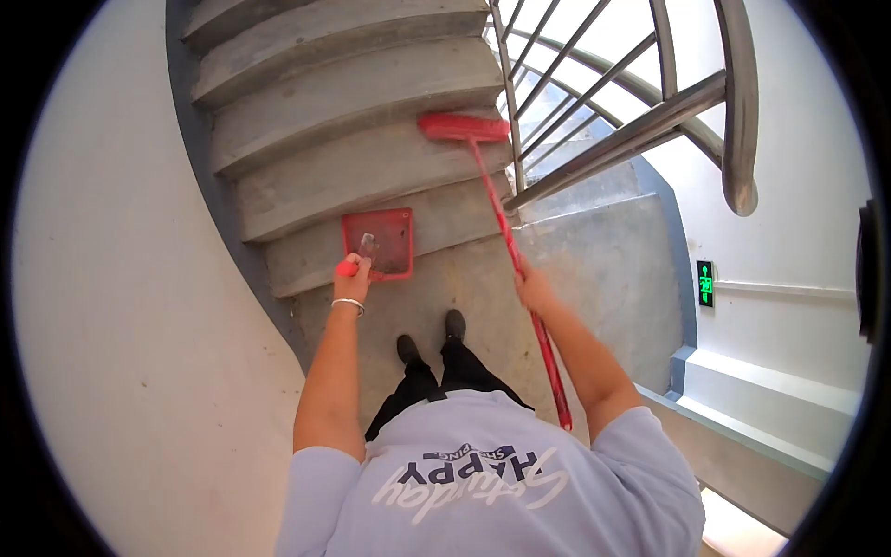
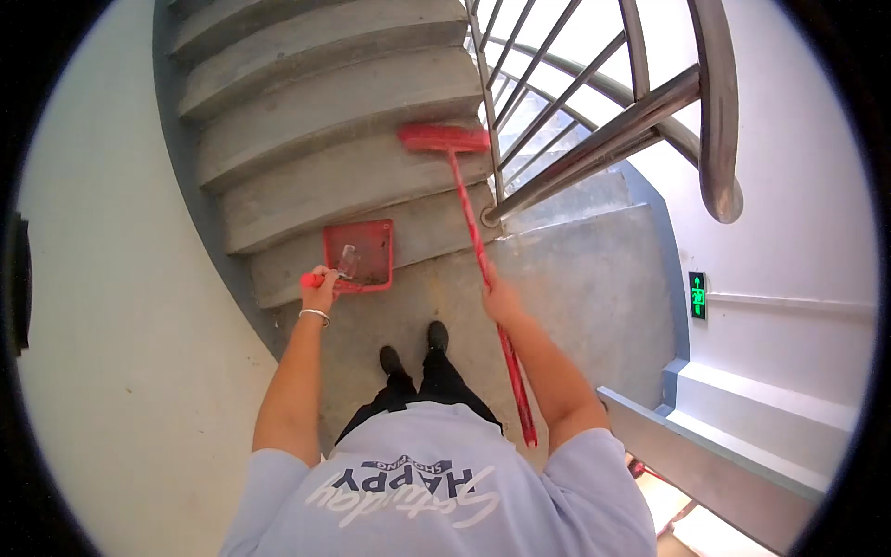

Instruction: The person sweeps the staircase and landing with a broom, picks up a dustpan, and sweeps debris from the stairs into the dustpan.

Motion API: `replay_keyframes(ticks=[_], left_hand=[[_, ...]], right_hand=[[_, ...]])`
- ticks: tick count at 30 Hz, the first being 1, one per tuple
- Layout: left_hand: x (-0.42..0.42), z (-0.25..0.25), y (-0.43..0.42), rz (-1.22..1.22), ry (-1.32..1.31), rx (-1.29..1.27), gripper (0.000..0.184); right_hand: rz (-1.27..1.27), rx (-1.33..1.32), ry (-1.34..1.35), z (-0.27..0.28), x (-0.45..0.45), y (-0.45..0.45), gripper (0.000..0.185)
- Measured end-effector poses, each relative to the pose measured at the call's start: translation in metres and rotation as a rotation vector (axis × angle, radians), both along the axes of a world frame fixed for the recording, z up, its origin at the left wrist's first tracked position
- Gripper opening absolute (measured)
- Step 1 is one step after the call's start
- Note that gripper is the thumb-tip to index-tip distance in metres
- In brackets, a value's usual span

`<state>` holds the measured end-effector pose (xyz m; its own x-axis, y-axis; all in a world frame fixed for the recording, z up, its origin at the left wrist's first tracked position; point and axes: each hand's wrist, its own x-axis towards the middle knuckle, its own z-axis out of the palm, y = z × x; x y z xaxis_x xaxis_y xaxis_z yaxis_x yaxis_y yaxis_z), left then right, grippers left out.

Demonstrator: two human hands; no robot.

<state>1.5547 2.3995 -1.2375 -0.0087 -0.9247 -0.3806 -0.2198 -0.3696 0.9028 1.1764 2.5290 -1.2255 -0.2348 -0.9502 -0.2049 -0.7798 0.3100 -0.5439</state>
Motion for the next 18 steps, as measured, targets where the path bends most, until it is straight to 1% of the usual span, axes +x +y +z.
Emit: replay_keyframes(ticks=[2,4,6,7,9,10,12,13,15,17,18], left_hand=[[-0.001,0.004,0.001,0.01,0.007,-0.003,0.019],[-0.005,0.012,-0.001,0.005,-0.022,0.007,0.023],[-0.005,0.008,0.0,-0.002,-0.011,0.009,0.023],[-0.002,0.006,0.001,-0.013,-0.008,0.013,0.023],[-0.004,0.006,0.004,-0.015,0.015,0.003,0.022],[-0.003,0.007,0.004,-0.015,0.042,-0.002,0.021],[-0.001,0.007,0.004,-0.034,0.034,-0.015,0.021],[0.0,0.009,0.005,-0.056,0.025,-0.025,0.021],[-0.002,0.015,0.007,-0.053,-0.023,-0.015,0.022],[-0.008,0.026,0.009,-0.049,-0.067,-0.014,0.023],[-0.011,0.036,0.01,-0.022,-0.018,0.046,0.022]], right_hand=[[-0.026,0.283,-0.086,0.033,0.035,0.035,0.051],[0.102,0.362,-0.073,0.044,0.056,0.077,0.059],[0.153,0.381,-0.124,0.092,0.072,0.095,0.057],[0.151,0.38,-0.125,0.107,0.074,0.105,0.057],[0.202,0.255,-0.294,0.123,0.069,0.122,0.055],[0.199,0.253,-0.299,0.125,0.068,0.127,0.055],[0.181,0.145,-0.314,0.127,0.063,0.135,0.053],[0.182,0.152,-0.315,0.118,0.064,0.132,0.053],[0.118,0.122,-0.237,0.091,0.067,0.109,0.053],[0.089,0.177,-0.15,0.087,0.085,0.074,0.053],[0.089,0.174,-0.15,0.087,0.098,0.074,0.053]])
